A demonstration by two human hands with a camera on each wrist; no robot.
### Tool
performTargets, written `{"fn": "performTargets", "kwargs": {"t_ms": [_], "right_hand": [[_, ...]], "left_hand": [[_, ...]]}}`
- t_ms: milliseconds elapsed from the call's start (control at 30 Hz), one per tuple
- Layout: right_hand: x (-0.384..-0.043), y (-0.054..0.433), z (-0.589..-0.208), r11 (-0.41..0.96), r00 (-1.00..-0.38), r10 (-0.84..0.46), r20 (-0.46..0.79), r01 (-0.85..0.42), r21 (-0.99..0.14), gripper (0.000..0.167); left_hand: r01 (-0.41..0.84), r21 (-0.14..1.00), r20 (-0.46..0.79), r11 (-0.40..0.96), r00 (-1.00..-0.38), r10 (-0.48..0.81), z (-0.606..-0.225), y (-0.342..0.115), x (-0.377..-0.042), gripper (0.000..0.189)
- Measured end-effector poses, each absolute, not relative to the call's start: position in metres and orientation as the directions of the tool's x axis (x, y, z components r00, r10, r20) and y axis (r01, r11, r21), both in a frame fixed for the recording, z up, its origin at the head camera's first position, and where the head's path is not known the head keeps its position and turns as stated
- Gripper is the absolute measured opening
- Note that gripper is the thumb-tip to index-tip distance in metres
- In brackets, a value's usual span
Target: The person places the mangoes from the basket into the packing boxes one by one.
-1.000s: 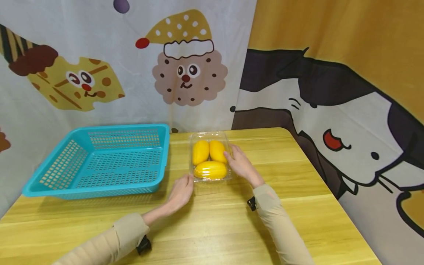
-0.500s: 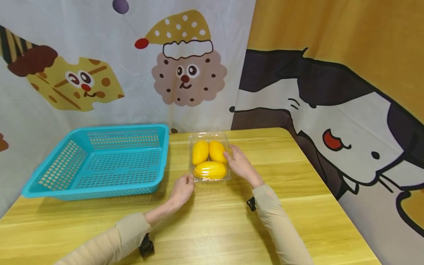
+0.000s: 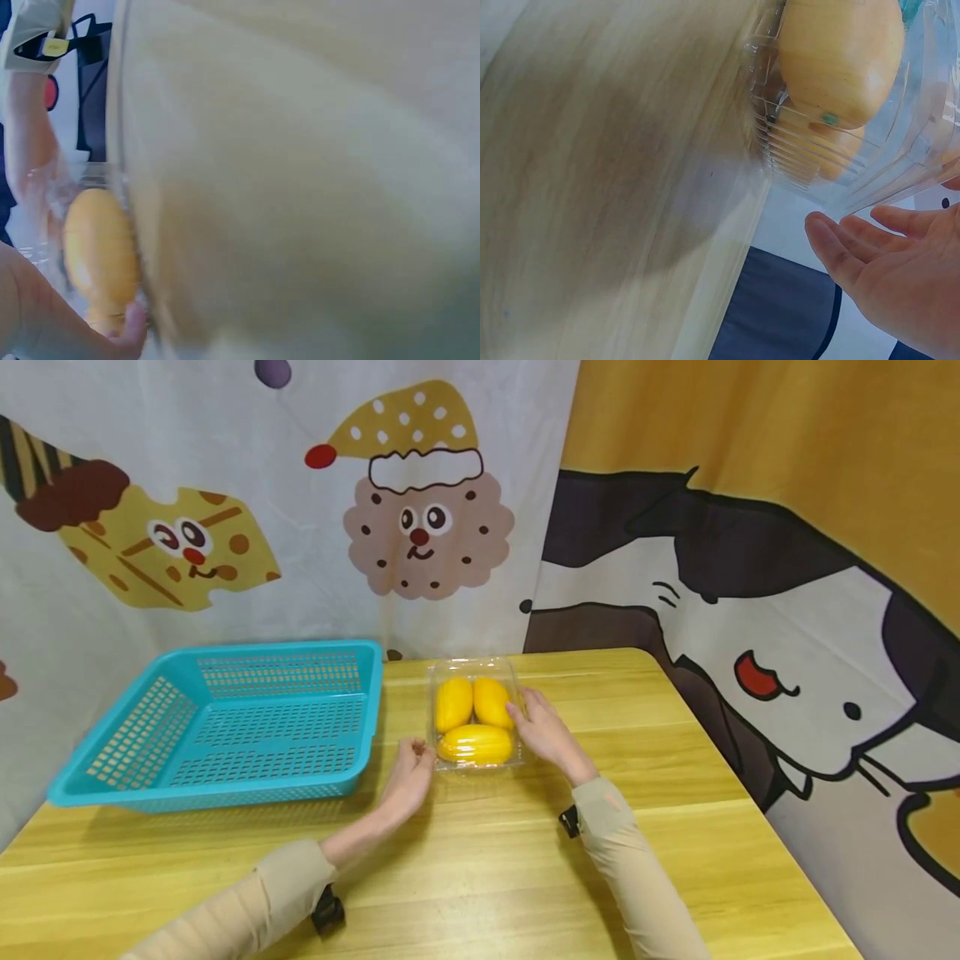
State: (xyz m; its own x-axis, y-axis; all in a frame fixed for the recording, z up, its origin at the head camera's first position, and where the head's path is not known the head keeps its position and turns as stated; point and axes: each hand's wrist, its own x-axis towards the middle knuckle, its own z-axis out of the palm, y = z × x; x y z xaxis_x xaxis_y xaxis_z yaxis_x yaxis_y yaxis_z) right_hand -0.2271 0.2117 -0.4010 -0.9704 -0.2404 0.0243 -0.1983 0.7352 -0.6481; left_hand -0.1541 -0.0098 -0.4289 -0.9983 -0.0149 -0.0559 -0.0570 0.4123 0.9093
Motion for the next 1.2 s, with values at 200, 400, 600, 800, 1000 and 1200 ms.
{"fn": "performTargets", "kwargs": {"t_ms": [200, 400, 600, 800, 1000, 1200], "right_hand": [[-0.227, 0.212, -0.399, 0.745, -0.971, -0.239, 0.022, -0.197, -0.638, 0.057], [-0.227, 0.212, -0.4, 0.747, -0.971, -0.236, 0.024, -0.198, -0.635, 0.056], [-0.228, 0.213, -0.401, 0.741, -0.969, -0.245, 0.041, -0.214, -0.636, 0.056], [-0.228, 0.213, -0.402, 0.742, -0.968, -0.247, 0.042, -0.217, -0.634, 0.055], [-0.226, 0.213, -0.402, 0.738, -0.968, -0.25, 0.025, -0.207, -0.642, 0.056], [-0.224, 0.214, -0.401, 0.737, -0.969, -0.245, 0.016, -0.197, -0.647, 0.056]], "left_hand": [[0.061, 0.841, 0.06, 0.538, -0.998, 0.019, -0.403, -0.007, -0.156, 0.052], [0.195, 0.76, 0.163, 0.62, -0.981, 0.108, -0.36, -0.007, -0.168, 0.042], [0.099, 0.783, 0.024, 0.614, -0.991, 0.13, -0.322, -0.01, -0.201, 0.042], [-0.006, 0.806, -0.095, 0.592, -0.988, 0.12, -0.315, -0.016, -0.245, 0.016], [0.005, 0.721, -0.092, 0.693, -0.99, 0.103, -0.325, -0.018, -0.276, 0.034], [-0.04, 0.63, -0.168, 0.776, -0.982, 0.086, -0.345, -0.014, -0.308, 0.028]]}}
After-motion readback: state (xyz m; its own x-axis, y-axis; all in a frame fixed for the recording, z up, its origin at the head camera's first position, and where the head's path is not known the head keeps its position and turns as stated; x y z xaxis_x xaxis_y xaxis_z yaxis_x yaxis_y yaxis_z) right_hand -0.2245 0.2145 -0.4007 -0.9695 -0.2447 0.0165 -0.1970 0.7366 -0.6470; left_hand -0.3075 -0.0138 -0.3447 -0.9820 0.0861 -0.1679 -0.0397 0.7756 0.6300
